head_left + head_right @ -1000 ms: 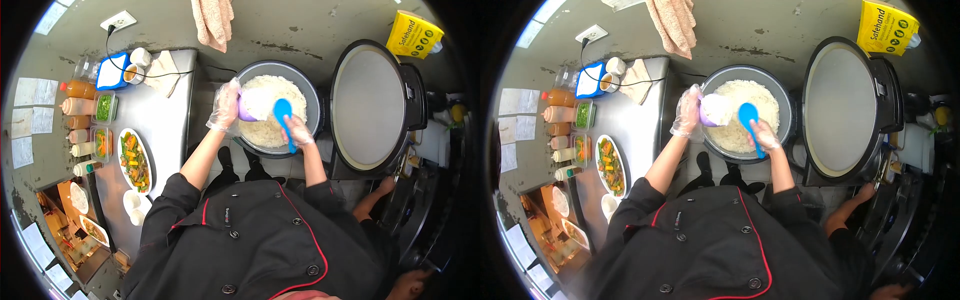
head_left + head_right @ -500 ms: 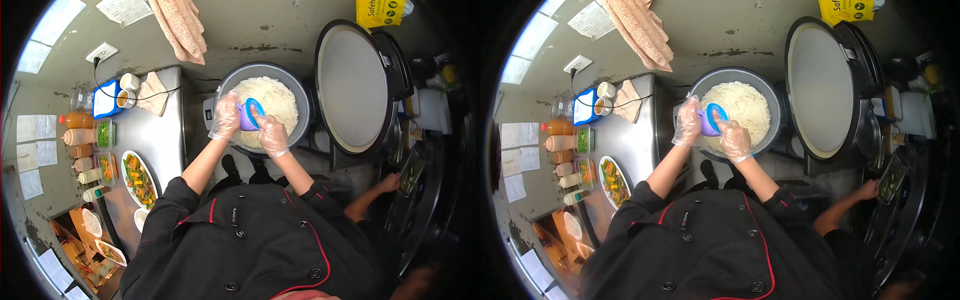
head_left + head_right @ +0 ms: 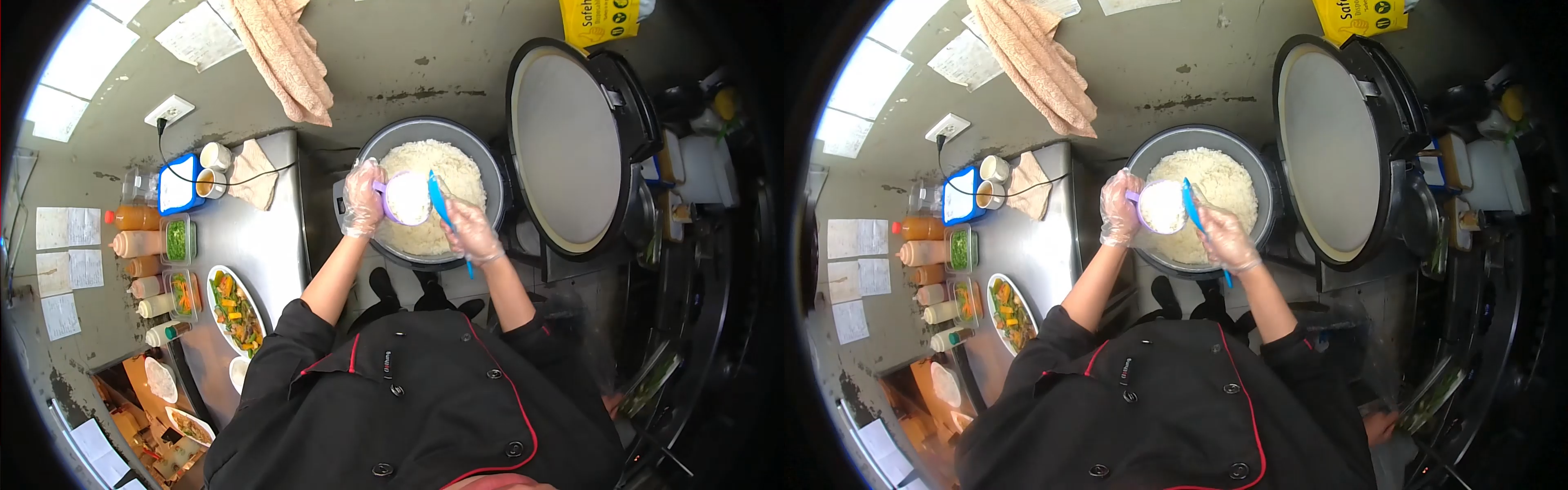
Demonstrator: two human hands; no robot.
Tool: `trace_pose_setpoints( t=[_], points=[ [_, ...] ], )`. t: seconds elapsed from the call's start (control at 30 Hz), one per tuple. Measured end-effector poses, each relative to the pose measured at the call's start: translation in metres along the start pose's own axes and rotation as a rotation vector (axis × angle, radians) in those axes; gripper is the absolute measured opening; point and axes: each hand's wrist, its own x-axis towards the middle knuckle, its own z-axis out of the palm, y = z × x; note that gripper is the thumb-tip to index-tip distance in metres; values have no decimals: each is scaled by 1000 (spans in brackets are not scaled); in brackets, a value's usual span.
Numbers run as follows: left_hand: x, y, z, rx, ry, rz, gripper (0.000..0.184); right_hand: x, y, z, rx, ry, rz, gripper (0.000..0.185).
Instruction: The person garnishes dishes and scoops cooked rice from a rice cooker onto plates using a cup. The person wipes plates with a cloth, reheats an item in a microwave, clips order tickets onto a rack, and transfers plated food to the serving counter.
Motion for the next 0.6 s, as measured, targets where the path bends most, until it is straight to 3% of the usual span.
trace_pose_setpoints(
  t=[0.07, 0.1, 0.2, 0.33, 0.37, 0.4, 0.43, 0.47, 0.5, 0.6],
  points=[
    [-3, 14, 2, 144, -39, 26, 36, 19, 39, 10, -618, 290, -662, 25],
    [-5, 22, 7, 197, -59, 65, 35, 2, 25, 25, -794, 333, -537, 32],
    [-4, 38, 9, 348, -153, 232, 30, -4, 29, 39, -855, 371, -668, 33],
    [-6, 25, 4, 456, -192, 363, 31, 0, 40, 28, -818, 284, -658, 35],
    [-7, 19, 4, 482, -179, 387, 33, 10, 43, 14, -751, 140, -542, 33],
    [-11, 12, 4, 342, -130, 198, 34, 19, 41, -4, -680, -1, -420, 32],
    [-17, 5, 3, 203, -87, 7, 36, 6, 4, -7, -440, -176, -63, 33],
    [-19, -4, 1, 65, -48, -178, 37, 8, 4, -24, -278, -224, -1, 36],
    [-20, -9, 3, 59, -17, -171, 40, 1, -5, -15, -268, -169, -115, 36],
    [-26, -10, 4, 326, -22, -119, 41, -11, 11, 13, -669, -3, -464, 41]
  ],
)
